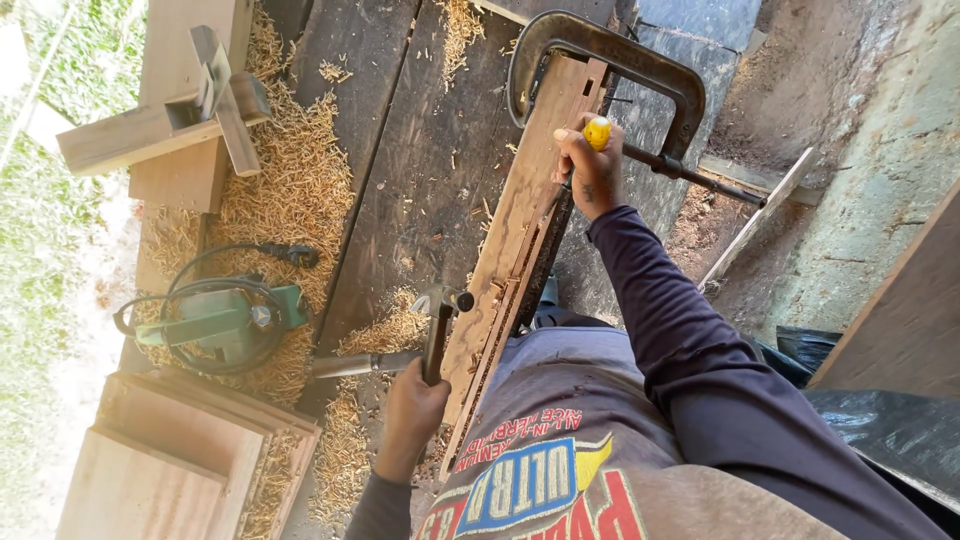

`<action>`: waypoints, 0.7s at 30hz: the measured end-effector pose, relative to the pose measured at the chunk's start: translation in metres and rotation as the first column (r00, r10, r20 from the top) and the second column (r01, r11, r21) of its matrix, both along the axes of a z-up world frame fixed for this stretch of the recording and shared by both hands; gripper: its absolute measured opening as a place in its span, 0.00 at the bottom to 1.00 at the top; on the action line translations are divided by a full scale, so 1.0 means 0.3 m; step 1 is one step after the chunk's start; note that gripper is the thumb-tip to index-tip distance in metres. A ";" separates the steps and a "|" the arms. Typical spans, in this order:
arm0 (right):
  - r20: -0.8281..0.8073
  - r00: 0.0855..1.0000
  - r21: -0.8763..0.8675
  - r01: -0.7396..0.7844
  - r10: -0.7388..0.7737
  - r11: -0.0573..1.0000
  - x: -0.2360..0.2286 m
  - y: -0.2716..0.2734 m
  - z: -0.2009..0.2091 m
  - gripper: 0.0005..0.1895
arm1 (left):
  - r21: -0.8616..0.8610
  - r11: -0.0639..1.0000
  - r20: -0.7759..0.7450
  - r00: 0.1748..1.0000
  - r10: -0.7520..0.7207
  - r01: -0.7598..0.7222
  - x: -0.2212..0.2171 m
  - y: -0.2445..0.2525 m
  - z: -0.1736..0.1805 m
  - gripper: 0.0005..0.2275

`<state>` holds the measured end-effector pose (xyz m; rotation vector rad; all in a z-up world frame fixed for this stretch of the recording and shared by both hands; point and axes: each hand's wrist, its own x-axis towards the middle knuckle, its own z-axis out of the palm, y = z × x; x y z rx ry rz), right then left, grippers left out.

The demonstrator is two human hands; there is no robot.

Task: Using a hammer and a clamp to secure or modify a piece of wood on a workbench.

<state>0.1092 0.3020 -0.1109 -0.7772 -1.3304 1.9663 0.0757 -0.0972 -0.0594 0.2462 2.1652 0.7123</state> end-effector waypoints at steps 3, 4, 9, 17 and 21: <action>0.007 1.000 0.044 -0.013 0.013 0.999 0.000 0.005 -0.006 0.12 | -0.017 1.000 -0.006 1.000 -0.025 0.025 -0.004 0.002 -0.001 0.14; 0.007 1.000 0.043 -0.013 0.013 0.999 0.000 0.005 -0.007 0.12 | -0.017 1.000 -0.006 1.000 -0.025 0.025 -0.006 0.006 0.006 0.14; -0.010 1.000 0.005 0.012 -0.012 1.000 -0.003 0.005 0.000 0.11 | -0.074 0.997 0.063 0.998 -0.020 0.024 -0.005 0.031 0.039 0.17; -0.033 0.999 0.012 -0.006 0.007 1.000 0.003 0.011 -0.013 0.12 | -0.048 0.997 0.013 0.998 -0.055 0.056 0.001 0.015 0.000 0.17; 0.004 0.999 0.009 0.047 -0.047 0.999 -0.001 -0.009 -0.017 0.11 | -0.052 0.995 -0.011 0.996 -0.087 0.087 0.000 0.032 0.010 0.16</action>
